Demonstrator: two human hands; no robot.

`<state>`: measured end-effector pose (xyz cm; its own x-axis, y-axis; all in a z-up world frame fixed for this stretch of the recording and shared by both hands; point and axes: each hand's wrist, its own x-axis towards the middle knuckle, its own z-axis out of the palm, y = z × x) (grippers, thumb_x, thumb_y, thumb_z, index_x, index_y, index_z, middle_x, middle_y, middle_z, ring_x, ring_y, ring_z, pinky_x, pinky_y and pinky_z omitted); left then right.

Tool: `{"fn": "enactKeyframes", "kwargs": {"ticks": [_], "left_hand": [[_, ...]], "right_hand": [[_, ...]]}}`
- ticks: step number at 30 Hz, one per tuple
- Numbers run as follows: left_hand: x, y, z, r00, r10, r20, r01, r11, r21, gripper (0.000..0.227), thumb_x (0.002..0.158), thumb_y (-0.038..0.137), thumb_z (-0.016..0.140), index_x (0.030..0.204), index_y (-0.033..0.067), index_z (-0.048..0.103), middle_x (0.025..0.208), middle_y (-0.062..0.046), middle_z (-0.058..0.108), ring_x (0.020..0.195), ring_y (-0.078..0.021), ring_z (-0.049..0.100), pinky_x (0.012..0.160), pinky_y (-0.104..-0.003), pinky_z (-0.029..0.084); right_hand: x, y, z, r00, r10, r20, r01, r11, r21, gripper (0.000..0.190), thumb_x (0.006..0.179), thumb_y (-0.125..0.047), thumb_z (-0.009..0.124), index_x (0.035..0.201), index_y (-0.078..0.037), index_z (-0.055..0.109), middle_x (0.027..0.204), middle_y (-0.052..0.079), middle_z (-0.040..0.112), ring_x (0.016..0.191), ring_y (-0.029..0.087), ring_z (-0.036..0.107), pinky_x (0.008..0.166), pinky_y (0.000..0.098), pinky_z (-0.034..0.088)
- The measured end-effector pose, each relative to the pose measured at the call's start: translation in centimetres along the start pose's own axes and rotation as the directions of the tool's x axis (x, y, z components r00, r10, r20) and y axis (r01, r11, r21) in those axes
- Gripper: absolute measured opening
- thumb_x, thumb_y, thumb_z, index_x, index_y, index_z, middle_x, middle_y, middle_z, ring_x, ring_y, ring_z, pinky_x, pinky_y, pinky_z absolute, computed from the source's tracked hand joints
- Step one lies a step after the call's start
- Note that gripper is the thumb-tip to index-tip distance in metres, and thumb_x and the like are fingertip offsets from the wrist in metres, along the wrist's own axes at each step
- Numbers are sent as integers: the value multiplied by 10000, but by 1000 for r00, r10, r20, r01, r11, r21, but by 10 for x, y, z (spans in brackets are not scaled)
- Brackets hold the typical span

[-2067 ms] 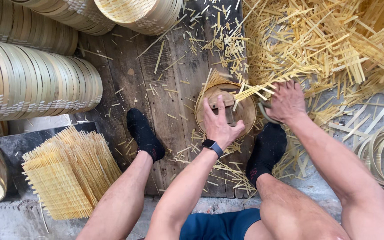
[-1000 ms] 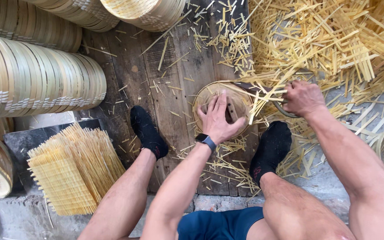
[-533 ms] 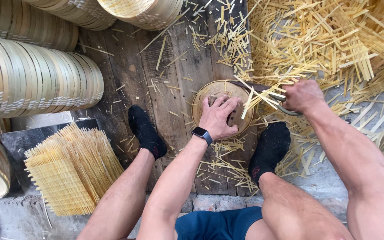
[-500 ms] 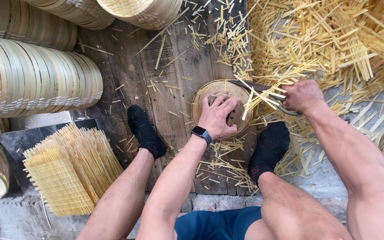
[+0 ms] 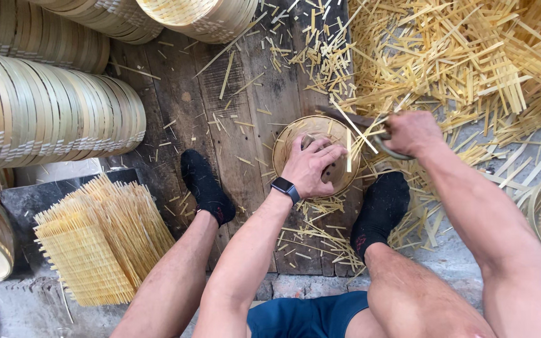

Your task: The person constructs a bamboo steamer basket by hand, first placing a circular frame onto a woven bamboo mat and then trimming the excess matting around the frame using large shears.

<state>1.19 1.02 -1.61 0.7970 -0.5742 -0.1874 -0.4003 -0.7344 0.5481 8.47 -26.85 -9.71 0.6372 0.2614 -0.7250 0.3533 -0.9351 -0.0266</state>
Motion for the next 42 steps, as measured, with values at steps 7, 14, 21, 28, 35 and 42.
{"fn": "enactKeyframes", "kwargs": {"ticks": [7,14,21,28,35,42], "left_hand": [[2,13,28,856,-470,-214,464,882,-82,831,738,416,795,1480,196,492,1505,-105,545,1399,-269,488,1138,-623,256],[-12,14,28,769,-635,-71,608,762,-224,1139,769,672,746,1610,125,207,1608,-154,380,1481,-326,340,1051,-719,275],[-12,13,22,790,-612,-34,581,766,-277,1162,774,632,780,1621,102,186,1628,-159,349,1507,-338,300,1086,-725,253],[-2,-24,13,746,-665,32,647,713,-270,918,734,581,772,1477,122,491,1393,-100,636,1316,-250,566,1207,-661,210],[42,-109,27,829,-559,15,516,755,-406,557,948,482,642,1378,129,634,1322,-153,636,1264,-306,585,1118,-430,433],[75,-91,49,799,-598,59,584,750,-311,339,805,521,790,1027,269,832,1074,-70,595,1127,-293,526,1017,-515,376]], "right_hand": [[17,81,48,928,253,272,-230,-184,956,393,1070,-391,662,1095,1,655,806,51,583,676,189,522,589,378,463],[-64,89,73,933,64,355,-310,647,697,457,808,-523,757,984,-104,806,727,100,718,631,227,596,607,397,483],[-22,135,55,943,178,282,-328,642,693,358,677,-446,875,861,-140,853,749,37,752,619,119,613,625,305,496],[-22,116,28,766,564,310,-549,321,772,582,829,-522,821,938,34,689,868,146,686,698,202,608,671,395,535],[-53,35,60,716,431,-549,-252,893,372,761,688,-346,860,1274,78,626,1171,254,585,1102,339,569,1023,471,501],[-38,-71,42,976,213,32,-69,165,984,363,895,-270,758,1156,-25,699,953,71,740,855,185,701,799,364,595]]}}
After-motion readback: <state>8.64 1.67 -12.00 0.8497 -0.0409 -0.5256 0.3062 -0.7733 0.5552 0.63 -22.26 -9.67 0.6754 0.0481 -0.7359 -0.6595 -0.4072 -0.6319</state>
